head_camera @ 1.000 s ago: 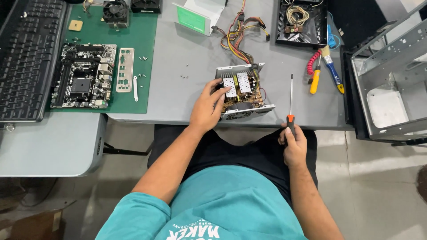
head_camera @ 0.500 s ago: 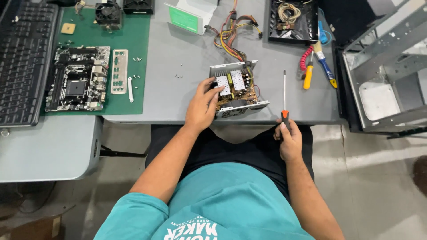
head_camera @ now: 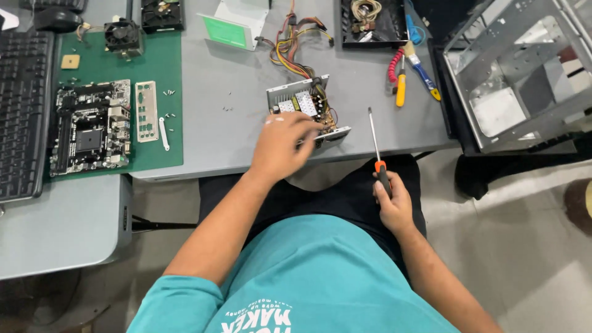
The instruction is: Disassembling a computer power supply unit by removing screws and opening the metal casing to access internal components.
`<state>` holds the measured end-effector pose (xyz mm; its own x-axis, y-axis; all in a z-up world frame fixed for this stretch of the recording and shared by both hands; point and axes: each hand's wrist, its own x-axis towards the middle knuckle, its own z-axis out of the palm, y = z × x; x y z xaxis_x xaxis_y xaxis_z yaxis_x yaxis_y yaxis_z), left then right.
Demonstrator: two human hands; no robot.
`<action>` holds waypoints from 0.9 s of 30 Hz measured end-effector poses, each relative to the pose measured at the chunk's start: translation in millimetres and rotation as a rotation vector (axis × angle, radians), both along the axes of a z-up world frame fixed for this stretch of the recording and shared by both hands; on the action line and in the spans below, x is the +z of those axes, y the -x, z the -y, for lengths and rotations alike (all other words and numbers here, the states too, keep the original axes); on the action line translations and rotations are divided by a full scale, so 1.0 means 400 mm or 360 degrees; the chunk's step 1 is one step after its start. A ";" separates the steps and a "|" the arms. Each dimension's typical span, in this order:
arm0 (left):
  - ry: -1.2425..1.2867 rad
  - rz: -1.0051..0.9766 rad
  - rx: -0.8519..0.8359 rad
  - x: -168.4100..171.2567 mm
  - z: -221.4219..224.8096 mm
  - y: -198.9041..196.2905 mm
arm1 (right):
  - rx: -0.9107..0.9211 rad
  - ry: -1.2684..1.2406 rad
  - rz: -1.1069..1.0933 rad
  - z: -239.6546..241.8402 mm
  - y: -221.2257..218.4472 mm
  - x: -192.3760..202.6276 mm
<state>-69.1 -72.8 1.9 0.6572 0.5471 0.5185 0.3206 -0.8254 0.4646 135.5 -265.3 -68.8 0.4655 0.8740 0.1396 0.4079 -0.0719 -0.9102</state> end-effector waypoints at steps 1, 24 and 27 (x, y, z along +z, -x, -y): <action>-0.0002 0.0000 -0.0011 0.003 0.005 -0.021 | -0.0011 -0.0002 0.0000 0.016 -0.003 -0.009; 0.0739 0.0021 -0.0017 0.008 -0.032 -0.168 | -0.0047 -0.0114 0.0043 0.044 -0.040 -0.068; 0.0534 -0.0133 -0.0142 0.026 -0.019 -0.166 | -0.0048 -0.0146 0.0037 0.039 -0.047 -0.086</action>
